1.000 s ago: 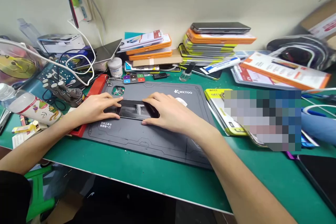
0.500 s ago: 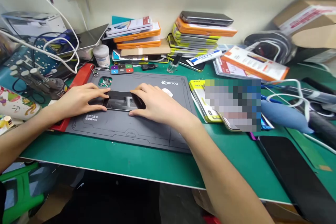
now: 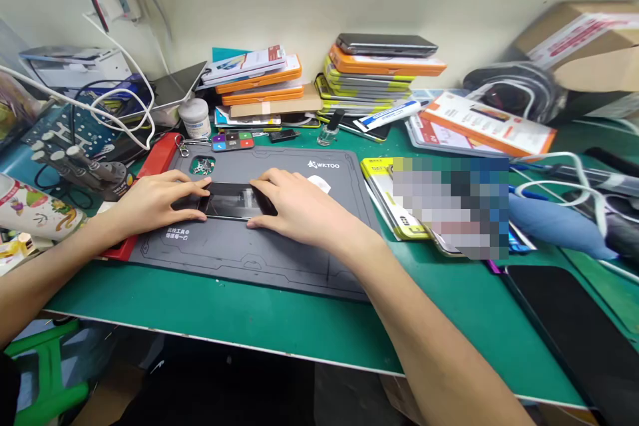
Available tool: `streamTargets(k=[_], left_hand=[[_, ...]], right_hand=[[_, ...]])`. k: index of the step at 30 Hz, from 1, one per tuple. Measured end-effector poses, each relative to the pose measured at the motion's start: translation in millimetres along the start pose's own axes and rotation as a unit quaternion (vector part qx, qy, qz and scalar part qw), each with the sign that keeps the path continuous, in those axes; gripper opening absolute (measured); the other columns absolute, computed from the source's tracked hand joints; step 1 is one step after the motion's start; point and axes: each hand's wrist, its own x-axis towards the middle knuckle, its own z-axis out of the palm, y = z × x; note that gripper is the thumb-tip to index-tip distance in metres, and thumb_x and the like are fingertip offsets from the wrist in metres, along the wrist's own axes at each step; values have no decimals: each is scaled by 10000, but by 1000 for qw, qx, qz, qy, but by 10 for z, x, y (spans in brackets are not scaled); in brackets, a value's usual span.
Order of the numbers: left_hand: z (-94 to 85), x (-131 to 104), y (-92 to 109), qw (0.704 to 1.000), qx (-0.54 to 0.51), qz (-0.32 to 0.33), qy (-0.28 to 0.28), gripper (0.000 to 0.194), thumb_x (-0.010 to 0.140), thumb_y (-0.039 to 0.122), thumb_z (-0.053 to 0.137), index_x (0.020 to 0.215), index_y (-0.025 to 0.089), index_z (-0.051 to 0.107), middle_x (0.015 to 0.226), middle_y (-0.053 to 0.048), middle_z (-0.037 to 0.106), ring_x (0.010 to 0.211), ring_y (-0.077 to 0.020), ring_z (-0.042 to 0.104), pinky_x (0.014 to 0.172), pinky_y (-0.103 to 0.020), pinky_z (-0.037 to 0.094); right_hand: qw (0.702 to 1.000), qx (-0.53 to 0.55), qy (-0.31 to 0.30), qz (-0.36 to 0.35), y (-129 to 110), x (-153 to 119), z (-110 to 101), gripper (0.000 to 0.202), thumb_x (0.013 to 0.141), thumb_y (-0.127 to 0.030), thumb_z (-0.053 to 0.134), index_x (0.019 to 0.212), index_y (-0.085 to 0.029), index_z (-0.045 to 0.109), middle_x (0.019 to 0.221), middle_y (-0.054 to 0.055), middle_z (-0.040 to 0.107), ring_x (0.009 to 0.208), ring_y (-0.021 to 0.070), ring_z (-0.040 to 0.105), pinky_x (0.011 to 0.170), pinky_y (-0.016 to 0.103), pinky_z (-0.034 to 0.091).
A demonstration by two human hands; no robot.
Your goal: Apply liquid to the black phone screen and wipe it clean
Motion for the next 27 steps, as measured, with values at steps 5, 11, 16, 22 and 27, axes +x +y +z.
streamTargets(k=[5, 11, 16, 22, 27], left_hand=[[4, -4, 13, 1000, 9, 8, 7, 612, 1016, 652, 641, 1423, 200, 709, 1245, -107, 800, 1152, -253, 750, 1009, -377, 607], [-10, -2, 23, 1000, 22, -2, -3, 576, 1005, 679, 638, 1340, 224, 747, 1339, -120, 760, 1165, -261, 748, 1023, -392, 605], [-30, 2, 35, 999, 35, 0, -2, 579, 1013, 690, 612, 1338, 227, 740, 1329, -132, 761, 1152, -263, 748, 1011, -388, 605], [-17, 17, 50, 999, 44, 6, 1, 589, 1021, 688, 599, 1329, 206, 742, 1315, -135, 768, 1132, -262, 758, 1001, -391, 612], [-9, 29, 17, 999, 26, 24, 10, 575, 998, 684, 637, 1298, 205, 740, 1387, -113, 755, 1180, -272, 741, 1000, -410, 614]], right_hand=[[1000, 2, 2, -7, 19, -4, 21, 616, 967, -561, 704, 1461, -196, 656, 1407, 172, 688, 1194, 380, 682, 968, 534, 574], [1000, -6, -5, 2, 10, 5, 11, 642, 953, -565, 727, 1457, -172, 661, 1405, 180, 682, 1202, 384, 679, 975, 531, 566], [1000, -21, -6, 4, -1, 7, -7, 633, 970, -586, 697, 1462, -191, 653, 1373, 168, 682, 1173, 371, 680, 938, 484, 550], [999, -38, -20, 14, -28, -3, -19, 607, 977, -570, 701, 1450, -193, 662, 1327, 162, 695, 1112, 354, 686, 880, 437, 526], [998, -54, -10, 11, -35, -13, -29, 573, 988, -545, 686, 1433, -184, 669, 1313, 172, 690, 1038, 334, 690, 846, 420, 510]])
